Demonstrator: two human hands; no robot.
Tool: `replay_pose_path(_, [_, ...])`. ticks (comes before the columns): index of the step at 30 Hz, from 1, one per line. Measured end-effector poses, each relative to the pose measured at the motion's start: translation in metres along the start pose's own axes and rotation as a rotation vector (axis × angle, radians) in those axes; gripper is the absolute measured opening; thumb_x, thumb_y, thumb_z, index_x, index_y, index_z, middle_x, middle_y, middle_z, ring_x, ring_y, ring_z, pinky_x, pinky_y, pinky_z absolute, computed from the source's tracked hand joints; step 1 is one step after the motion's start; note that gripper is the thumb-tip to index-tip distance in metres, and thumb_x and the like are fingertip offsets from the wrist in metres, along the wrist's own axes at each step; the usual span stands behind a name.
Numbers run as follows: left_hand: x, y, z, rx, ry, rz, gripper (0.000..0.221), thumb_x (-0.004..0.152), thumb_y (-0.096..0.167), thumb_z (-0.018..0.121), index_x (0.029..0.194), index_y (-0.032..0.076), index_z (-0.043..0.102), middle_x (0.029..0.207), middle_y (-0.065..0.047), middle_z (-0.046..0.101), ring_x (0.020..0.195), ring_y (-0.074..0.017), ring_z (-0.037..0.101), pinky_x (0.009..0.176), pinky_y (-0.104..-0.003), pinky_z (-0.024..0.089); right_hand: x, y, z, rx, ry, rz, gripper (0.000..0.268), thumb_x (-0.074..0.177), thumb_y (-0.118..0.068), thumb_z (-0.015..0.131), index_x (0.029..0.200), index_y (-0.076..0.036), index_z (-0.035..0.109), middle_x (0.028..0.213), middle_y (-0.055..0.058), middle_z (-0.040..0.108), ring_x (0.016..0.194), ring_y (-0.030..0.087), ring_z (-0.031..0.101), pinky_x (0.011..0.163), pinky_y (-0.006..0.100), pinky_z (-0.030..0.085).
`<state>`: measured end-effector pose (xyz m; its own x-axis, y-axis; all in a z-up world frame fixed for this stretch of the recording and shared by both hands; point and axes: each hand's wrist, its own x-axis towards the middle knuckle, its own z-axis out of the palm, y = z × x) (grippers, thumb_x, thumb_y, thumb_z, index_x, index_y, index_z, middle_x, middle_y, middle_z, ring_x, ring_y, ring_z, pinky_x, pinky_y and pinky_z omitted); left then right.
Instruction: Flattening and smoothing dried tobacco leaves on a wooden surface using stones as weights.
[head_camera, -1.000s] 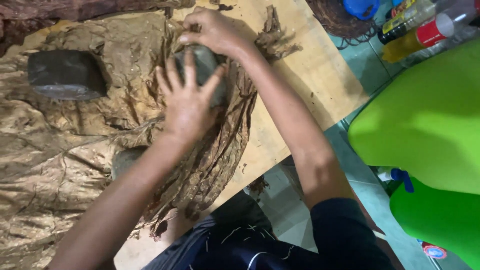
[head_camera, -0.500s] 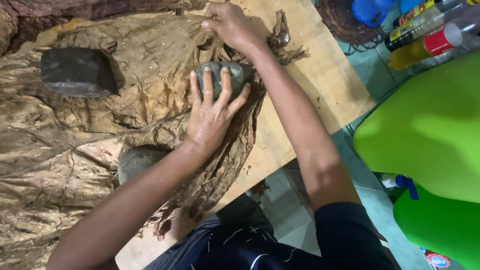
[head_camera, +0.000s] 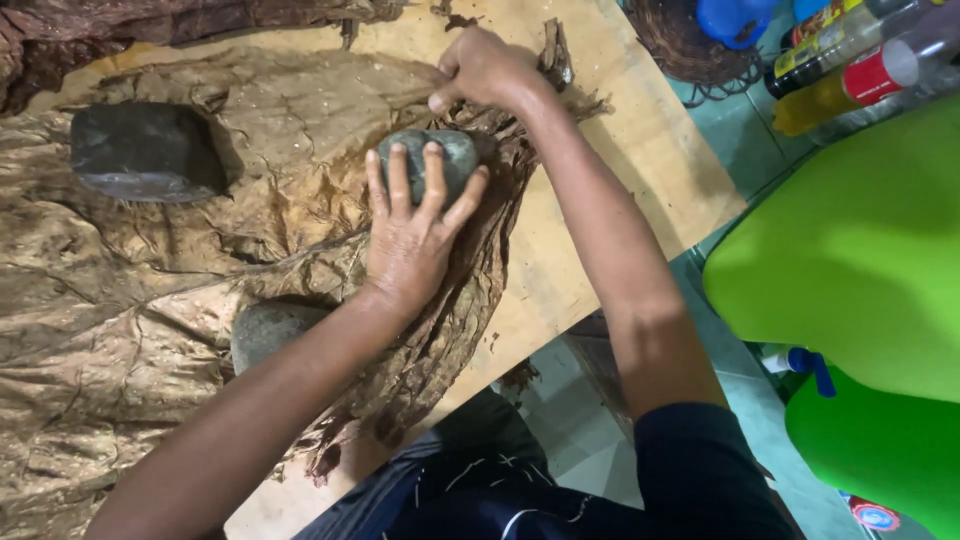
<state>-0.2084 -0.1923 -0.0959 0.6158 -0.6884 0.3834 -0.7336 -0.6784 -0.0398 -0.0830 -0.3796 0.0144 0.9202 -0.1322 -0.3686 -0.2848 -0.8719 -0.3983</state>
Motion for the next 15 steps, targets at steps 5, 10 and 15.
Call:
replay_pose_path(5, [0.014,-0.014,-0.045,-0.118,-0.161,-0.202,0.1,0.087,0.036,0.08,0.168,0.039,0.02,0.163,-0.028,0.015,0.146,-0.0547,0.027,0.116,-0.072,0.036,0.006,0.008,0.007,0.034,-0.012,-0.002,0.02,0.083,-0.037,0.09,0.089,-0.022,0.078,0.116,-0.007,0.081,0.1,0.012,0.073,0.119,0.065,0.03])
replay_pose_path(10, [0.053,-0.036,-0.105,-0.701,-0.389,-0.697,0.118,0.079,0.033,0.096,0.165,0.026,0.016,0.167,-0.03,0.001,0.152,-0.0487,0.003,0.118,-0.068,0.034,0.015,0.019,0.014,-0.019,-0.013,-0.022,0.035,0.093,-0.04,0.089,0.073,-0.025,0.065,0.063,-0.01,0.057,0.058,0.004,0.042,0.09,0.039,0.049])
replay_pose_path(15, [0.069,-0.057,-0.08,-0.74,-0.602,-0.736,0.109,0.09,0.065,0.074,0.167,0.025,0.009,0.165,-0.034,-0.02,0.153,-0.0605,-0.014,0.12,-0.079,0.006,0.05,0.042,0.031,-0.119,0.069,-0.273,0.063,0.09,-0.028,0.091,0.066,-0.02,0.033,0.066,-0.004,0.027,0.067,0.011,0.026,0.059,0.036,0.022])
